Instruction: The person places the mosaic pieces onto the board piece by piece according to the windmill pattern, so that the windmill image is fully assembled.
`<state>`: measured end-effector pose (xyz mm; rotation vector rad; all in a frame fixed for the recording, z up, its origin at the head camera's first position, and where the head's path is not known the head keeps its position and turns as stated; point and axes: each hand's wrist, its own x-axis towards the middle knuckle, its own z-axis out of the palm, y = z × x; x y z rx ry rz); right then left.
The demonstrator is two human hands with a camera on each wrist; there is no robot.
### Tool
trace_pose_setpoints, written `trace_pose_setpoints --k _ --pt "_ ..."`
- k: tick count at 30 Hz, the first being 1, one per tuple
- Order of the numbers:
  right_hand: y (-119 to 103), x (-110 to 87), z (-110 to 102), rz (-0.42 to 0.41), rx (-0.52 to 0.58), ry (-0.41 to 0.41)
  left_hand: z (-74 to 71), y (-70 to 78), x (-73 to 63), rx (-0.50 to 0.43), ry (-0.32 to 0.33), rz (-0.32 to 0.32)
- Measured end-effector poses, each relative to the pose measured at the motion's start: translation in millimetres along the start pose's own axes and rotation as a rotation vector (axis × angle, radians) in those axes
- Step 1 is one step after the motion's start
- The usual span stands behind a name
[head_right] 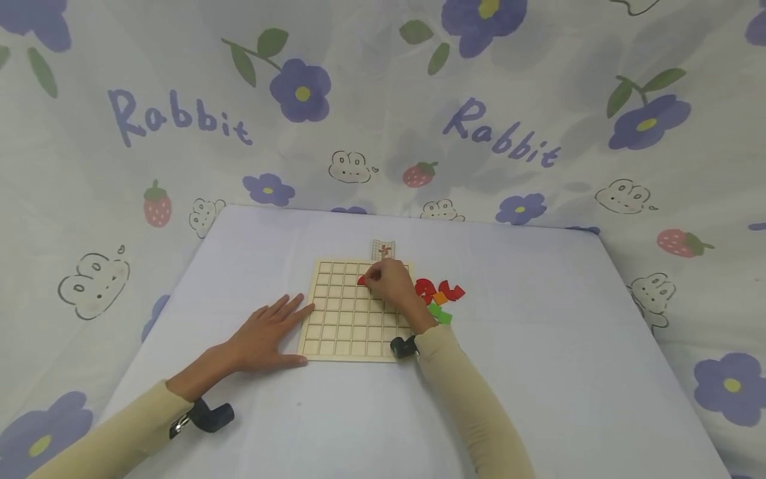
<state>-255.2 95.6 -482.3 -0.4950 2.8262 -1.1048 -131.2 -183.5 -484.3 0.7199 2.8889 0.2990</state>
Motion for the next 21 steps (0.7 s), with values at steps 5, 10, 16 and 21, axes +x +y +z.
trace_pose_setpoints --k 5,10,16,21 --pt "-0.8 0.7 -2.7 -0.033 -0.031 -0.061 -0.7 0.8 -1.1 -0.006 -0.001 -0.006" --pt "1.0 1.0 -6.0 -0.079 -0.042 -0.090 -1.0 2.4 -1.6 -0.020 0.000 -0.004" --pt "2.0 -1.6 -7.8 -0.092 -0.022 -0.091 -0.2 2.2 -1.4 -0.023 -0.006 -0.010" --pt "4.1 -6.1 -16.4 -0.115 -0.006 -0.067 -1.6 3.1 -1.4 -0.028 -0.006 -0.011"
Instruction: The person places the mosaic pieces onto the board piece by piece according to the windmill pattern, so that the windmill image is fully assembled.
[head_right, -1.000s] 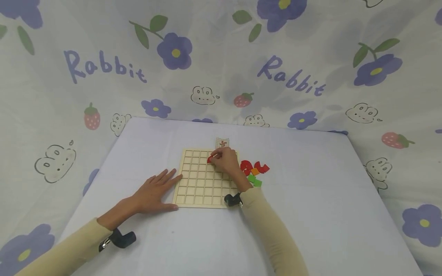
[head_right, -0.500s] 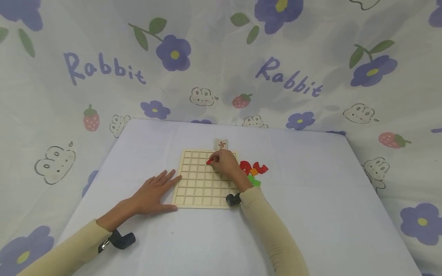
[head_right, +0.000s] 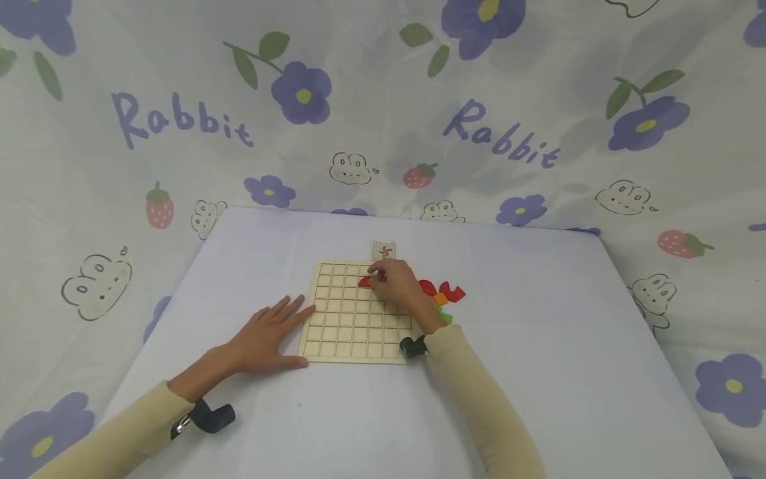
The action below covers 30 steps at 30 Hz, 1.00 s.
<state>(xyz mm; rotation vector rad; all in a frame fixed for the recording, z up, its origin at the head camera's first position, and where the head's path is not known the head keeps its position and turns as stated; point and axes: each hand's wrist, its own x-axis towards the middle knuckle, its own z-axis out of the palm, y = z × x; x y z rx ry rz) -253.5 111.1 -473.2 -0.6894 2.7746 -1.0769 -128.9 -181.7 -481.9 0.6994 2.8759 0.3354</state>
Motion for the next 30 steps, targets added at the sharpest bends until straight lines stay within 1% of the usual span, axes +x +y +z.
trace_pose_setpoints --k 5,9,14,22,25,30 --pt "9.3 -5.5 -17.2 -0.005 -0.052 0.009 -0.7 0.7 1.0 -0.001 -0.002 -0.003" --pt "20.1 -11.7 -31.2 0.062 -0.093 0.013 -1.4 -0.1 0.8 0.004 0.001 -0.005" --pt "36.1 -22.5 -44.9 0.150 -0.140 -0.019 -0.6 -1.4 0.8 0.002 -0.001 -0.005" --pt "55.2 -32.9 -59.6 0.232 -0.274 -0.079 1.5 -1.6 1.3 0.011 0.006 0.005" --pt "58.6 -34.9 -62.6 0.262 -0.282 -0.098 1.5 -1.0 1.5 0.007 0.006 0.003" --pt "59.7 -37.1 -64.9 0.287 -0.254 -0.126 1.6 -0.4 1.8 0.003 0.006 -0.002"
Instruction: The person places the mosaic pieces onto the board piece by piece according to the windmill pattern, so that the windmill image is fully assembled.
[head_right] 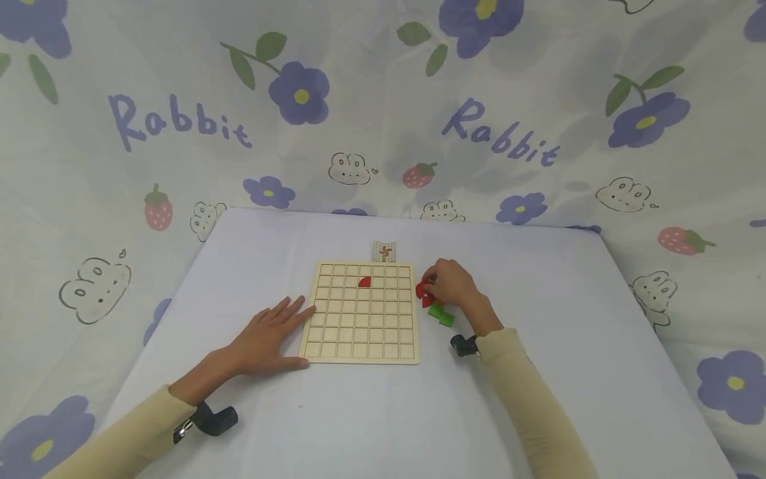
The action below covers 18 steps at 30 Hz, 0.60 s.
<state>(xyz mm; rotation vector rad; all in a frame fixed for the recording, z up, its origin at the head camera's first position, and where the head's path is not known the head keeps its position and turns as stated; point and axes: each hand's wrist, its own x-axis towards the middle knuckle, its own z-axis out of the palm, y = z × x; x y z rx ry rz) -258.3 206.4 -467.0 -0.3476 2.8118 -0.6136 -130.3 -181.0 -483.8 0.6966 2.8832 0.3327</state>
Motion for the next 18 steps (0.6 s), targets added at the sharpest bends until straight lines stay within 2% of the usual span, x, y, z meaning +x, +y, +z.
trace_pose_setpoints --k 13,18 --pt "2.4 -9.2 -4.8 -0.022 0.047 -0.046 0.4 2.1 -2.3 -0.007 0.006 -0.004" --pt "0.9 -7.9 -5.2 -0.010 0.107 -0.055 -0.6 2.0 -2.5 -0.009 0.012 -0.002"
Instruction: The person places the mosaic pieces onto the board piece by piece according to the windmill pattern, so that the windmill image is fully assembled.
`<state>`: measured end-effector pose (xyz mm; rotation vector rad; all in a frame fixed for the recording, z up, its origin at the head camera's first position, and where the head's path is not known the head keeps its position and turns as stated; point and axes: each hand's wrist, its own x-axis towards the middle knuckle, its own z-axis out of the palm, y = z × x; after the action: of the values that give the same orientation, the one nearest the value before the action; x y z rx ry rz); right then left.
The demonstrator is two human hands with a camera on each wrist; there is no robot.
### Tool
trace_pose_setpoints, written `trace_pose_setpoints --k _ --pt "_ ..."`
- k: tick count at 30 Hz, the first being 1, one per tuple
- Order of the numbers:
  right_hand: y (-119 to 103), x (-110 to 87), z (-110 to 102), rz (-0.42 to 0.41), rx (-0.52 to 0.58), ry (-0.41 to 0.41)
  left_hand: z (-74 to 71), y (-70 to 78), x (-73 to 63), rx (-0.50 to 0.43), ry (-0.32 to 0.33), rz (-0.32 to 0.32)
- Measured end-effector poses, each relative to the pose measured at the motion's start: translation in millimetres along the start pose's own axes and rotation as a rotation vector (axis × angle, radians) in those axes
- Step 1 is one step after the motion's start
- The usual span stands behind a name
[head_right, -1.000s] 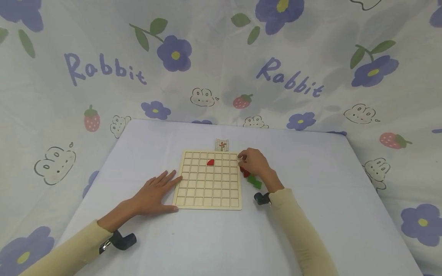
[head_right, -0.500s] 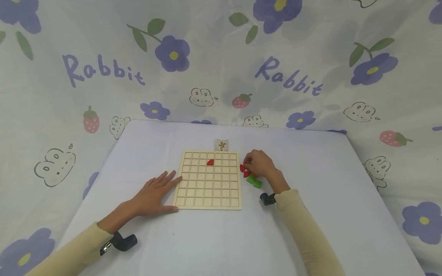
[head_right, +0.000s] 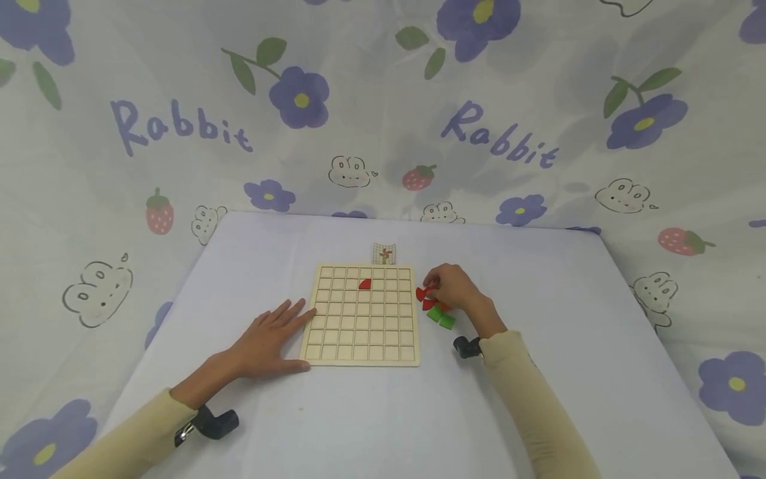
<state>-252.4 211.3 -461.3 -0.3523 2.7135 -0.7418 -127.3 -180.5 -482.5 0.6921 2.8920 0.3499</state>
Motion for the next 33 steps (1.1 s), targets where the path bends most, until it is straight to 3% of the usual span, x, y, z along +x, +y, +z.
trace_pose_setpoints --k 8,15,20,24,27,33 --pt "-3.0 3.3 0.6 0.007 0.021 -0.069 1.1 -1.7 -1.1 0.013 -0.008 0.002" --pt "-11.3 3.8 -3.6 -0.087 0.049 0.032 2.6 -3.1 -0.8 0.005 -0.011 0.004" --pt "-17.2 7.7 3.5 -0.168 0.209 0.106 4.3 -4.3 -0.1 0.012 -0.009 -0.001" --pt "-23.5 12.1 13.4 -0.190 0.283 0.118 4.5 -4.2 1.0 0.020 -0.007 -0.004" --pt "-29.6 15.5 20.9 -0.197 0.256 0.114 3.7 -3.3 0.9 0.017 -0.004 -0.002" --pt "-38.2 26.1 34.6 -0.210 0.036 0.097 3.2 -2.6 0.1 0.015 -0.002 0.002"
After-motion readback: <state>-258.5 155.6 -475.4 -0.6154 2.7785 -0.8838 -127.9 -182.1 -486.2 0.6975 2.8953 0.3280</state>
